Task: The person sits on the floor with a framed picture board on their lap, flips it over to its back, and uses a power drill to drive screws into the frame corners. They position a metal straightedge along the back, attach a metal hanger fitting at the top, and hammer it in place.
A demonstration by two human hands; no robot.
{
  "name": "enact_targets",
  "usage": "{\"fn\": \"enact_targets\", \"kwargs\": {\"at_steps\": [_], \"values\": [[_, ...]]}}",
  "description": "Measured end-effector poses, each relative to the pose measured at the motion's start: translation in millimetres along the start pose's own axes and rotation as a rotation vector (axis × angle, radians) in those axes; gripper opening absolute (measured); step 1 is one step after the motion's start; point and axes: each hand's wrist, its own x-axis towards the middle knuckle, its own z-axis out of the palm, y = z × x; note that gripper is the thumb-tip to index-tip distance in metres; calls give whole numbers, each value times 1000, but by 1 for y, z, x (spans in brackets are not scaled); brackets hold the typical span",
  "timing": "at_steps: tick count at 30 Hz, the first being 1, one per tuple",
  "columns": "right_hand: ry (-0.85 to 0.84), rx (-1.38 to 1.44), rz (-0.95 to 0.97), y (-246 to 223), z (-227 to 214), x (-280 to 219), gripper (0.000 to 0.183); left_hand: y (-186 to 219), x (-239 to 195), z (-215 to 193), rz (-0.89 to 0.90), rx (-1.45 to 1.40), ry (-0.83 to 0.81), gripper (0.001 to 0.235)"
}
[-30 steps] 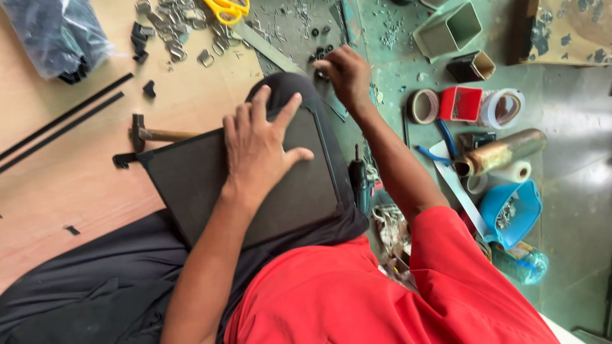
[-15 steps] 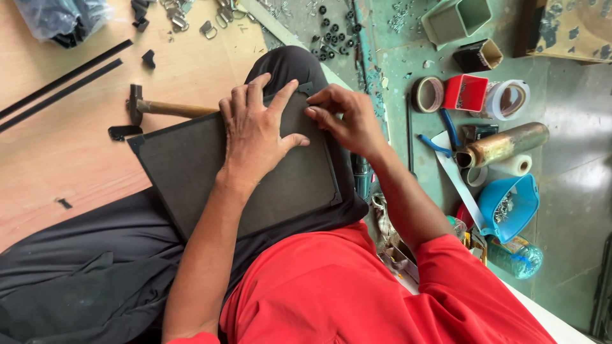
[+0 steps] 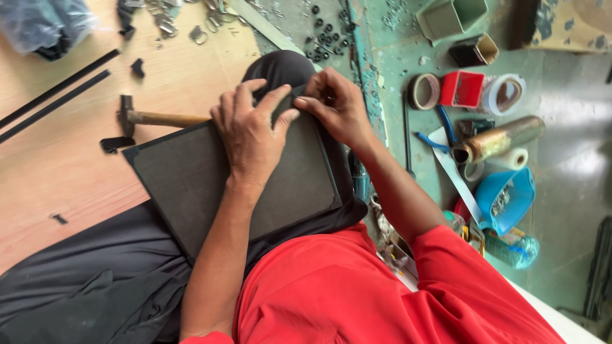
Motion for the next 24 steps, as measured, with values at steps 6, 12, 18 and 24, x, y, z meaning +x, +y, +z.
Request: {"fn": "enact_targets", "kwargs": {"at_steps": [6, 12, 18, 24], "values": [[66, 64, 140, 2, -26, 1, 16, 5, 5, -1, -82, -9, 44, 36], [672, -932, -6, 171, -266, -40, 23, 3, 10, 1, -32, -12, 103, 35], [163, -1175, 418, 293, -357, -78, 22, -10, 23, 1, 3, -41, 146, 34], [241, -1015, 375, 239, -324, -81, 18, -11, 11, 6, 37, -32, 133, 39]]}}
